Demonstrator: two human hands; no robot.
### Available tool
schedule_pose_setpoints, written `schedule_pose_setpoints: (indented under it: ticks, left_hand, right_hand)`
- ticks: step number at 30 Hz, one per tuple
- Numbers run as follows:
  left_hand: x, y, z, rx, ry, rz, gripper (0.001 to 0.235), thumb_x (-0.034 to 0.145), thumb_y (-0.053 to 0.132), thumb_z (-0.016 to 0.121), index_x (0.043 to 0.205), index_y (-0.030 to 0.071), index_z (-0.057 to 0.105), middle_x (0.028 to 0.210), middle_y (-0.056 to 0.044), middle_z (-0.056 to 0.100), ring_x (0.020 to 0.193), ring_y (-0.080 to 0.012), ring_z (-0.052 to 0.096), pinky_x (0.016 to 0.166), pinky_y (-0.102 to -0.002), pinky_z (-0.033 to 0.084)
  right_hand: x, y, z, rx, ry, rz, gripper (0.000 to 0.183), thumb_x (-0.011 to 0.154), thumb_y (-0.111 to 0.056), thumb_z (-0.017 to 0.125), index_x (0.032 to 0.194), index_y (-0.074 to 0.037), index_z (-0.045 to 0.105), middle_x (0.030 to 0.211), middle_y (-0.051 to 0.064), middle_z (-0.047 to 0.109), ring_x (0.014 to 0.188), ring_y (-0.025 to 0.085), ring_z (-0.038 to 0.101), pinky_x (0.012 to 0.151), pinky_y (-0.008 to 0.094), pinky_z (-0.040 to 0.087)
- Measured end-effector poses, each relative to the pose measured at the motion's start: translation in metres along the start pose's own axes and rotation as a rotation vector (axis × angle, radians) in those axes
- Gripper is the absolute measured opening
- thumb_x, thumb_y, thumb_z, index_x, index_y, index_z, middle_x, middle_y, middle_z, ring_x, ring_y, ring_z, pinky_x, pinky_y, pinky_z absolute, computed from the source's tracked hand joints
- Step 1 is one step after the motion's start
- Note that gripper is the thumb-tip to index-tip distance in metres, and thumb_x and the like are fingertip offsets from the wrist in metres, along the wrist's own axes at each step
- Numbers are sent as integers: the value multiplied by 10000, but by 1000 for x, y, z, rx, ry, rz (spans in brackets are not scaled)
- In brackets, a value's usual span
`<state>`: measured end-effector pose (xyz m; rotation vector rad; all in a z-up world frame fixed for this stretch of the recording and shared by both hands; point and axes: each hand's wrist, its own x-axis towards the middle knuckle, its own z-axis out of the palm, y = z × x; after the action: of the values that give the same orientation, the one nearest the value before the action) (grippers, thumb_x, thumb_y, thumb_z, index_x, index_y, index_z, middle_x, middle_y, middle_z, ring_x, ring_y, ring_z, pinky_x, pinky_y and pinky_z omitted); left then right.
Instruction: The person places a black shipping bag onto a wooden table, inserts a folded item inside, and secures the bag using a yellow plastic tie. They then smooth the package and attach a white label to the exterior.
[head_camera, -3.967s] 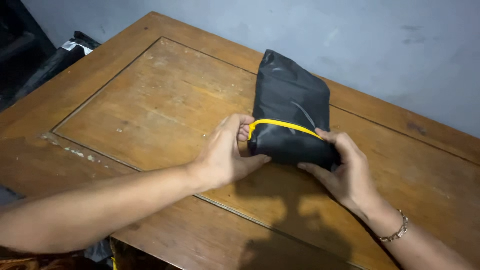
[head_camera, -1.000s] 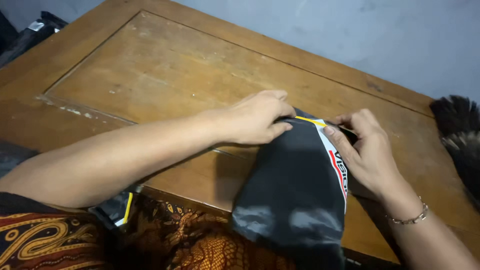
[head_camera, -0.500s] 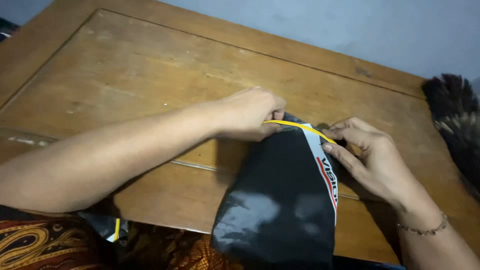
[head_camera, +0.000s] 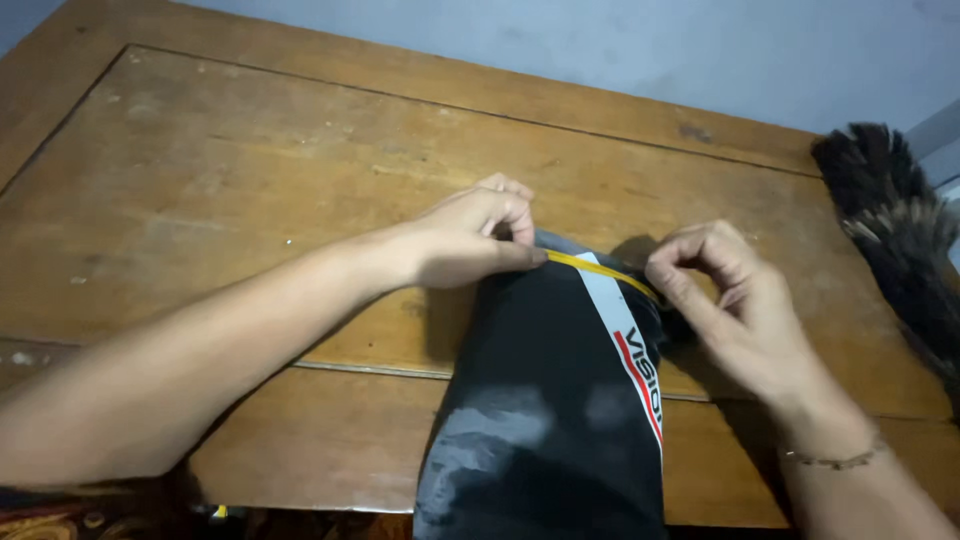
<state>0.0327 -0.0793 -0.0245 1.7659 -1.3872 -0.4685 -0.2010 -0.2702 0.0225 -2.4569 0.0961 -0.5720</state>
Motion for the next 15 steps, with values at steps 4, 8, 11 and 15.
schedule_pose_setpoints:
  ticks: [4, 8, 11, 15]
  left_hand:
    - [0, -15, -8, -10, 4, 30, 246, 828, 398, 738, 741, 227, 583, 1192, -57, 740, 1097, -180, 671, 887, -325, 440]
    - [-10, 18, -28, 234, -71, -202, 181, 830, 355, 576, 783, 185, 615, 787, 7, 659, 745, -170, 587, 665, -373, 426]
    - [-12, 49, -36, 286, -96, -230, 223, 890, 420, 594, 879, 200, 634, 879, 2, 686, 814, -182, 604, 706, -375, 440]
    - [7, 52, -24, 349, -61, 148, 382, 953, 508, 550, 948, 135, 634, 960, -96, 699, 937, -287, 634, 775, -433, 466]
  right_hand:
    - [5, -18, -27, -21, -113, 411, 259, 953, -226, 636, 1175, -94, 638, 1155, 26, 678, 713, 156, 616, 621, 310, 538]
    - [7, 15, -33, -328, -554, 407, 771, 714, -475, 833, 1397, -215, 587, 1405, -48, 702, 1257, 123, 674, 1054, 297, 491]
    - [9, 30, -14, -292, -526, 238, 492, 766, -352, 825, 1180, -158, 642, 1201, 7, 700, 1093, 170, 683, 952, 318, 504]
    - [8, 61, 9, 50, -329, 93, 188, 830, 49, 649, 783, -118, 722, 864, -16, 583, 802, 108, 585, 775, 242, 469]
